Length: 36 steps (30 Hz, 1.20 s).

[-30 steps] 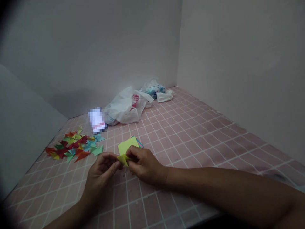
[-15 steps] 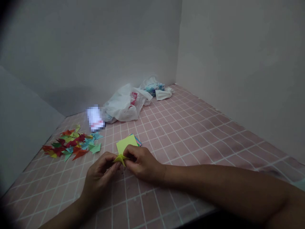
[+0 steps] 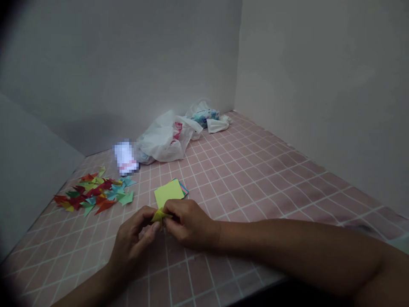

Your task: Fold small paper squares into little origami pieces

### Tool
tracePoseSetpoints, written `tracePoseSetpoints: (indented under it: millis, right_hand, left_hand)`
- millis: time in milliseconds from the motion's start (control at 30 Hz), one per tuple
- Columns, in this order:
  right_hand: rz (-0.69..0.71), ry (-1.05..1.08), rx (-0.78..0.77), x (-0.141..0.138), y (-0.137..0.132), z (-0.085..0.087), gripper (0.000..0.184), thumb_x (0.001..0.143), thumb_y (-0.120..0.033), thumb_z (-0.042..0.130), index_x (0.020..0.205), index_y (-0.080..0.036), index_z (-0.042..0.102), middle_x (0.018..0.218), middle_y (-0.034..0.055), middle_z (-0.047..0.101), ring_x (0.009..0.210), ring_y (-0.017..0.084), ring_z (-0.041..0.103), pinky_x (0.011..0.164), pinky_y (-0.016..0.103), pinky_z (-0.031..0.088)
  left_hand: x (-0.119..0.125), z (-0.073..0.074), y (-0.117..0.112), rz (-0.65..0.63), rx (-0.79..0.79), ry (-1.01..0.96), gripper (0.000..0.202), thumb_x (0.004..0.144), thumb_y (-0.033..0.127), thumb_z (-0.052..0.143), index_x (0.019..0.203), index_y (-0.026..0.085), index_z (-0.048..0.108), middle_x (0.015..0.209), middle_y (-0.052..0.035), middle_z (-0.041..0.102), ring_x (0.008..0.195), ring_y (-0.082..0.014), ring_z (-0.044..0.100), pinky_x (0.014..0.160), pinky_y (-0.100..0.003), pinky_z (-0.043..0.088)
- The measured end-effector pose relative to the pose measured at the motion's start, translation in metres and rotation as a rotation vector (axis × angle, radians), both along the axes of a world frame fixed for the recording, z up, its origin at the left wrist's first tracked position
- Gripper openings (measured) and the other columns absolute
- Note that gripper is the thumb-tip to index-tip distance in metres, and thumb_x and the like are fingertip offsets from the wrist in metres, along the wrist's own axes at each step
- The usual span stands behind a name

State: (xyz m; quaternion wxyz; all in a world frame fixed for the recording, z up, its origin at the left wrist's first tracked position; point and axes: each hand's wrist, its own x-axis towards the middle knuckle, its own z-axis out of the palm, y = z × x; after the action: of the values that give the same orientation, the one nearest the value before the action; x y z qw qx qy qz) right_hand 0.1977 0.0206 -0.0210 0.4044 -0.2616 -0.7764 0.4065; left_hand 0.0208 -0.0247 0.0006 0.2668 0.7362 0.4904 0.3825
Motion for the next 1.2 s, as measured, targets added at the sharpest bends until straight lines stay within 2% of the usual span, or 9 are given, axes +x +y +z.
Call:
tracePoseSetpoints:
  millis: [133, 300, 400, 567, 667, 767, 867, 967, 1200]
  right_hand:
    - [0.008, -0.019, 0.038, 0.001, -0.001, 0.000, 0.009, 0.084, -0.012, 0.054, 0.076, -0.018, 0.055, 0.070, 0.0007, 0.058, 0.061, 0.012, 0.050, 0.058, 0.025, 0.036]
    - [0.023, 0.024, 0.033, 0.001, -0.001, 0.000, 0.007, 0.084, -0.012, 0.055, 0.080, -0.017, 0.057, 0.074, 0.0013, 0.059, 0.065, 0.012, 0.051, 0.061, 0.025, 0.037]
    - [0.015, 0.057, -0.132, -0.001, 0.000, 0.001, 0.006, 0.085, -0.018, 0.061, 0.082, -0.018, 0.055, 0.072, -0.0013, 0.056, 0.064, 0.011, 0.049, 0.059, 0.024, 0.037]
    - [0.091, 0.201, -0.534, -0.004, 0.004, 0.002, 0.028, 0.076, -0.031, 0.074, 0.093, -0.018, 0.056, 0.078, -0.0022, 0.055, 0.063, 0.010, 0.048, 0.057, 0.023, 0.039]
    - [0.143, 0.227, -0.646, -0.004, 0.005, 0.004, 0.025, 0.075, -0.030, 0.073, 0.088, -0.018, 0.056, 0.069, -0.0043, 0.053, 0.060, 0.010, 0.047, 0.056, 0.023, 0.038]
    - [0.111, 0.231, -0.592, -0.003, 0.006, 0.004, 0.019, 0.077, -0.028, 0.071, 0.081, -0.018, 0.055, 0.066, -0.0044, 0.052, 0.060, 0.010, 0.047, 0.056, 0.023, 0.037]
    - [0.085, 0.191, -0.503, -0.003, 0.006, 0.002, 0.014, 0.079, -0.024, 0.068, 0.077, -0.017, 0.056, 0.066, -0.0038, 0.052, 0.061, 0.010, 0.046, 0.055, 0.023, 0.036]
    - [0.091, 0.157, -0.438, -0.003, 0.007, 0.000, 0.013, 0.079, -0.023, 0.068, 0.076, -0.017, 0.057, 0.067, -0.0033, 0.051, 0.063, 0.010, 0.045, 0.056, 0.022, 0.036]
    - [0.113, 0.172, -0.441, 0.000, 0.006, 0.002, 0.014, 0.083, -0.027, 0.065, 0.080, -0.017, 0.057, 0.071, -0.0013, 0.057, 0.066, 0.011, 0.050, 0.060, 0.024, 0.040]
  left_hand:
    - [0.001, 0.001, 0.000, -0.019, -0.032, -0.066, 0.009, 0.084, 0.022, 0.066, 0.093, 0.020, 0.065, 0.080, -0.0014, 0.067, 0.071, -0.0168, 0.064, 0.066, -0.025, 0.051]
    - [-0.003, -0.004, -0.001, 0.029, -0.011, -0.080, 0.008, 0.091, 0.020, 0.058, 0.089, 0.021, 0.067, 0.077, -0.0006, 0.068, 0.069, -0.0151, 0.065, 0.065, -0.023, 0.050]
    - [-0.006, -0.007, -0.001, 0.043, -0.005, -0.125, 0.009, 0.091, 0.019, 0.059, 0.090, 0.021, 0.067, 0.079, -0.0011, 0.069, 0.072, -0.0158, 0.066, 0.066, -0.024, 0.051]
    - [-0.007, -0.009, 0.000, 0.042, 0.004, -0.224, 0.011, 0.091, 0.016, 0.059, 0.092, 0.022, 0.068, 0.088, -0.0025, 0.071, 0.084, -0.0171, 0.068, 0.076, -0.026, 0.053]
    - [-0.007, -0.009, -0.001, 0.052, -0.051, -0.267, 0.008, 0.090, 0.018, 0.061, 0.087, 0.021, 0.068, 0.088, -0.0041, 0.071, 0.084, -0.0184, 0.068, 0.076, -0.027, 0.053]
    - [-0.006, -0.010, -0.002, 0.103, -0.123, -0.309, 0.003, 0.088, 0.022, 0.065, 0.088, 0.020, 0.067, 0.083, -0.0031, 0.071, 0.078, -0.0181, 0.069, 0.071, -0.027, 0.054]
    - [-0.005, -0.010, -0.001, 0.137, -0.188, -0.339, 0.012, 0.085, 0.026, 0.069, 0.095, 0.021, 0.067, 0.082, -0.0017, 0.072, 0.074, -0.0176, 0.069, 0.067, -0.026, 0.054]
    - [-0.005, -0.009, -0.001, 0.143, -0.214, -0.300, 0.010, 0.084, 0.028, 0.069, 0.092, 0.021, 0.070, 0.080, -0.0018, 0.073, 0.073, -0.0175, 0.068, 0.068, -0.026, 0.053]
    - [-0.007, -0.011, 0.000, 0.176, -0.280, -0.378, 0.010, 0.082, 0.029, 0.071, 0.086, 0.021, 0.071, 0.077, -0.0008, 0.071, 0.070, -0.0158, 0.066, 0.066, -0.024, 0.053]
